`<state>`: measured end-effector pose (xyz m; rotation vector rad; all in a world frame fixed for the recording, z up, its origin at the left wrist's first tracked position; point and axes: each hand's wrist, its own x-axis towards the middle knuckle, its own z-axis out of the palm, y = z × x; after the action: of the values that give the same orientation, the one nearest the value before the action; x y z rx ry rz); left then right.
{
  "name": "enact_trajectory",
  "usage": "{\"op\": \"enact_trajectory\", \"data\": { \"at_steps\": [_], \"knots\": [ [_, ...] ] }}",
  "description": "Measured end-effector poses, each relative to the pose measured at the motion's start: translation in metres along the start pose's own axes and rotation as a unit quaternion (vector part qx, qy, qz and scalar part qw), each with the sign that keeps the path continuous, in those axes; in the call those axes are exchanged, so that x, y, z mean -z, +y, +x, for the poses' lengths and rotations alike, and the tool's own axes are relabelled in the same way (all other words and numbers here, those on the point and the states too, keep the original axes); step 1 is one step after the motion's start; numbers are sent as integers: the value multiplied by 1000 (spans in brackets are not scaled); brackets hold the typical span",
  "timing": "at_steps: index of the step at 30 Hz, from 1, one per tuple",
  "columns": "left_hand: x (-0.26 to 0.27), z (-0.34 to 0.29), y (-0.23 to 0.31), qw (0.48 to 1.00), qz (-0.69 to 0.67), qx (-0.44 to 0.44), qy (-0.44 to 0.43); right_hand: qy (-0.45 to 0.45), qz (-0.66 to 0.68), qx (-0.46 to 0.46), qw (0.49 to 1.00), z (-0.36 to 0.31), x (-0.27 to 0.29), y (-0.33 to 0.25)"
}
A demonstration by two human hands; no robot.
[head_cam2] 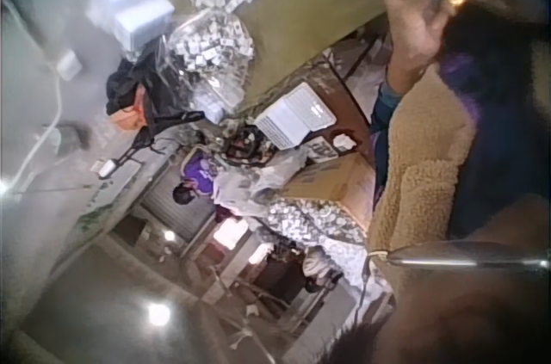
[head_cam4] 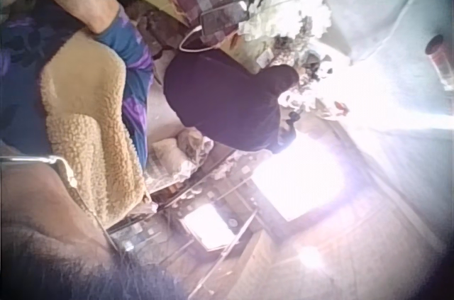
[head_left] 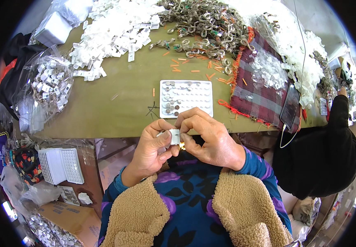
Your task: The person repeatedly picks small white plastic housings and metal contacts from a table, inserts the contacts into the housings, and places the assembled units into a white tray. The person also handles small orange plastic pieces and a plaid fabric mat while working.
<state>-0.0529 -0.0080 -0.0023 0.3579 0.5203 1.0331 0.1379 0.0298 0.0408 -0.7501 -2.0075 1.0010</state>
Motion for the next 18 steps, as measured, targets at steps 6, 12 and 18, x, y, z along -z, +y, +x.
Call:
{"op": "enact_trajectory", "data": {
  "at_steps": [6, 12, 18],
  "knots": [
    [-8, 5, -3, 999, 35, 4, 34, -24, -56, 24, 998, -1, 2, 6],
    [-5, 6, -5, 999, 5, -5, 39, 15, 30, -16, 999, -7, 8, 12],
    [-12, 4, -6, 994, 29, 32, 98, 12, 20, -36, 999, -6, 13, 5]
  ]
}}
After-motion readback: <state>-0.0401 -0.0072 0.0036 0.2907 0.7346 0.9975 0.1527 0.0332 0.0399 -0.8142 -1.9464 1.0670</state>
